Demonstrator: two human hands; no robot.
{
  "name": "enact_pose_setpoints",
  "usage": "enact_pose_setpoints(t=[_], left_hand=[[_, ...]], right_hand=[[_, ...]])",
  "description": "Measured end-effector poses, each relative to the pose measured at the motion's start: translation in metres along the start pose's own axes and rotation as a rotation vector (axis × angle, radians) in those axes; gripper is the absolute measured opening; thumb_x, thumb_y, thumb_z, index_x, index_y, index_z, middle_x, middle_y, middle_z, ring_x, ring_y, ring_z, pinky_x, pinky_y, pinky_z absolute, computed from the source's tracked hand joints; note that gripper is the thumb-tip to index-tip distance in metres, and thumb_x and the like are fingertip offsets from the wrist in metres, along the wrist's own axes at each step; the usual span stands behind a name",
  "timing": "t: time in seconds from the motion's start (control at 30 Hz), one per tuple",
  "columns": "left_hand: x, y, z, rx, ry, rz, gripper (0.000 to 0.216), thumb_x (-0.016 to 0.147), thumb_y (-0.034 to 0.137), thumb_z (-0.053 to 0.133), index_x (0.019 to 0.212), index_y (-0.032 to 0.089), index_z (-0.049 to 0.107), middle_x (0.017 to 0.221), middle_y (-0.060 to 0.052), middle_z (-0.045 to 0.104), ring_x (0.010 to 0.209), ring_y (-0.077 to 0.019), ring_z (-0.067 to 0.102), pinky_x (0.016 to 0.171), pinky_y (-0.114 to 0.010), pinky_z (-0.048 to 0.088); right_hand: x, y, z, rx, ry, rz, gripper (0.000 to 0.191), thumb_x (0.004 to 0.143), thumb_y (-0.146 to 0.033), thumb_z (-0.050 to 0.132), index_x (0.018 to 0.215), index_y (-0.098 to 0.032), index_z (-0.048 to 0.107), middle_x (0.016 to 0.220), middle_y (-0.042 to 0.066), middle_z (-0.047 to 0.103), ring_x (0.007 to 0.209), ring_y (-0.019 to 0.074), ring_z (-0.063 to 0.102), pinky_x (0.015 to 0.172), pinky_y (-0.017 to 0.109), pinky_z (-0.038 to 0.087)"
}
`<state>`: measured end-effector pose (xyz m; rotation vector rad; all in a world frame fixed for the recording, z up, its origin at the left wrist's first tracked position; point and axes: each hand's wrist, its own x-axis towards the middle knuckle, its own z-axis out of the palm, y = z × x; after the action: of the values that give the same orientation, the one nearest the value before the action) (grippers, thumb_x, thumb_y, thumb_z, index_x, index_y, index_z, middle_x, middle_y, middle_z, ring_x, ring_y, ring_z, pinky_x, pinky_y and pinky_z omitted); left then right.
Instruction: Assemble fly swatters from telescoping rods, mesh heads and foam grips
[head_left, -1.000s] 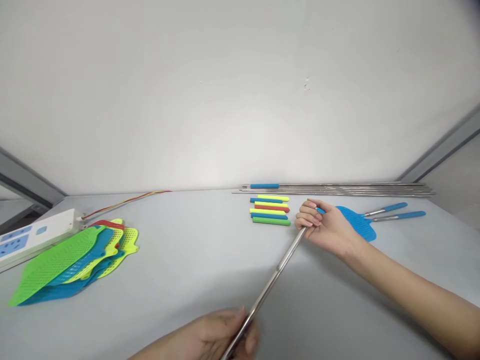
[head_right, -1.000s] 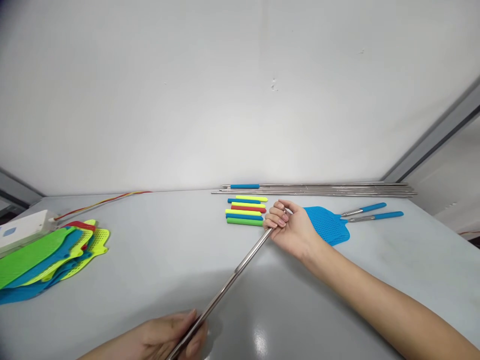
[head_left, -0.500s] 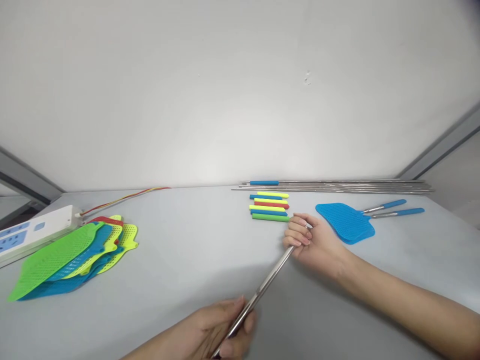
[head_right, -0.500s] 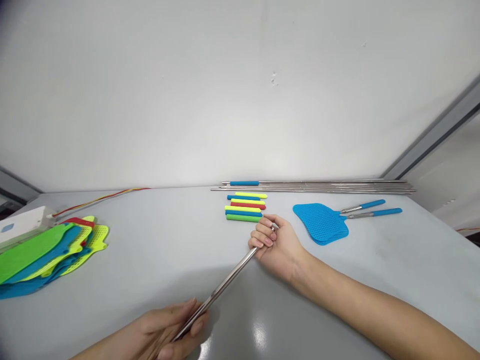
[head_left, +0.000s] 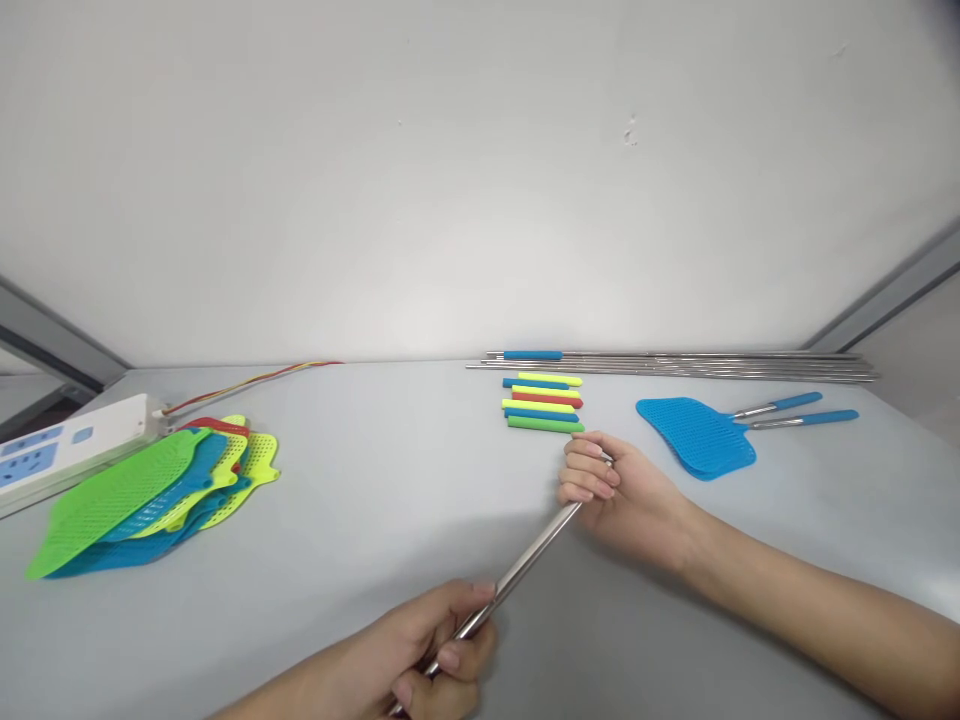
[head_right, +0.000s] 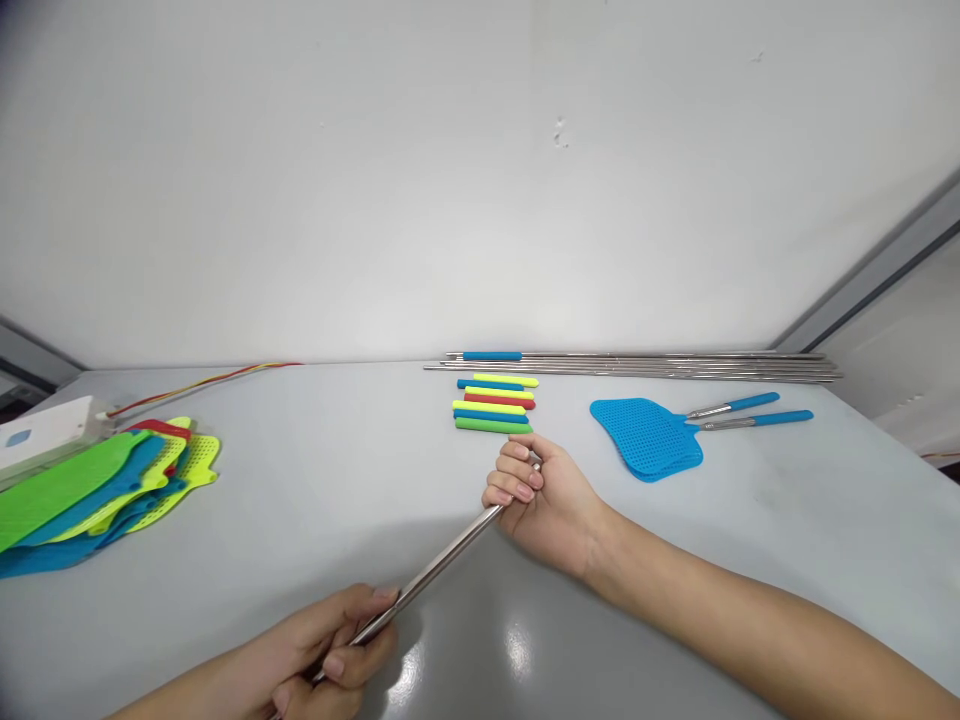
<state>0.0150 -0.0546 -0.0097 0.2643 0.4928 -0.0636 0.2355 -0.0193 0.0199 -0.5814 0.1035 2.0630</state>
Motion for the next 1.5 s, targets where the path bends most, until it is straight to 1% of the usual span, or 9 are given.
enact_pose_setpoints(t=[0.13,0.23,0.4,0.6,0.83,1.1,1.27,1.37,1.5], left_hand=[[0.0015,0.0004,0.0011,0.042,0.054,-0.049,0.038,0.069,0.052,0.042,0.051,0.019,0.036,0.029,0.008,0.028,0.019,-0.0048,0.017,0.016,-0.015,0.006],[0.0026,0.0010,0.0020,0.045,0.060,-0.090,0.039,0.068,0.053,0.041,0.050,0.019,0.035,0.028,0.008,0.027,0.018,-0.0049,0.015,0.015,-0.015,0.002],[0.0037,0.0022,0.0030,0.033,-0.004,-0.012,0.039,0.068,0.053,0.041,0.051,0.019,0.038,0.029,0.008,0.028,0.020,-0.0052,0.019,0.016,-0.015,0.012],[0.0051,0.0024,0.0012,0.029,-0.078,-0.034,0.038,0.068,0.053,0.040,0.052,0.019,0.038,0.029,0.007,0.029,0.020,-0.0066,0.021,0.015,-0.016,0.016],[0.0035,0.0013,0.0022,0.016,-0.053,-0.029,0.037,0.072,0.052,0.036,0.054,0.019,0.039,0.031,0.007,0.030,0.022,-0.0064,0.021,0.019,-0.017,0.021],[0.0033,0.0006,0.0019,0.038,-0.030,-0.010,0.038,0.074,0.051,0.032,0.056,0.019,0.039,0.032,0.007,0.030,0.021,-0.0060,0.020,0.018,-0.016,0.017],[0.0041,0.0006,0.0001,-0.001,-0.078,0.001,0.035,0.073,0.050,0.036,0.057,0.019,0.039,0.033,0.007,0.029,0.023,-0.0061,0.020,0.018,-0.016,0.018],[0.0041,-0.0007,-0.0019,-0.051,-0.099,0.020,0.034,0.074,0.049,0.038,0.059,0.019,0.039,0.035,0.008,0.029,0.023,-0.0052,0.019,0.019,-0.015,0.017],[0.0043,-0.0025,-0.0017,-0.051,-0.097,0.051,0.041,0.078,0.054,0.028,0.060,0.018,0.040,0.035,0.008,0.028,0.023,-0.0051,0.018,0.020,-0.015,0.016]], right_hand=[[0.0016,0.0007,-0.0025,0.015,0.016,0.012,0.031,0.072,-0.012,0.042,0.050,-0.019,0.021,0.040,-0.009,0.016,0.033,0.0057,0.020,0.038,0.019,0.027],[0.0028,0.0010,-0.0036,0.031,0.022,0.021,0.031,0.072,-0.012,0.043,0.050,-0.019,0.021,0.040,-0.008,0.016,0.034,0.0059,0.020,0.038,0.020,0.027],[0.0045,0.0003,-0.0058,0.038,0.022,0.004,0.032,0.071,-0.013,0.043,0.050,-0.019,0.020,0.040,-0.008,0.016,0.034,0.0060,0.020,0.038,0.020,0.027],[0.0061,0.0001,-0.0094,0.044,0.035,0.024,0.033,0.072,-0.012,0.042,0.049,-0.019,0.019,0.039,-0.008,0.016,0.034,0.0061,0.020,0.038,0.020,0.028],[0.0063,-0.0009,-0.0097,0.042,0.053,0.032,0.033,0.072,-0.012,0.042,0.049,-0.019,0.018,0.039,-0.008,0.016,0.033,0.0061,0.020,0.038,0.019,0.028],[0.0063,0.0003,-0.0084,0.059,0.058,0.035,0.032,0.072,-0.012,0.041,0.049,-0.019,0.019,0.039,-0.008,0.015,0.033,0.0060,0.019,0.037,0.019,0.027],[0.0060,0.0001,-0.0094,0.030,0.055,0.021,0.032,0.072,-0.012,0.041,0.049,-0.019,0.019,0.039,-0.009,0.015,0.032,0.0058,0.019,0.036,0.019,0.027],[0.0051,0.0010,-0.0090,0.019,0.069,-0.018,0.033,0.071,-0.012,0.041,0.049,-0.019,0.018,0.039,-0.009,0.012,0.032,0.0059,0.017,0.035,0.019,0.026],[0.0027,0.0061,-0.0084,0.032,0.082,-0.107,0.032,0.070,-0.013,0.042,0.049,-0.019,0.017,0.039,-0.009,0.008,0.032,0.0058,0.013,0.034,0.020,0.022]])
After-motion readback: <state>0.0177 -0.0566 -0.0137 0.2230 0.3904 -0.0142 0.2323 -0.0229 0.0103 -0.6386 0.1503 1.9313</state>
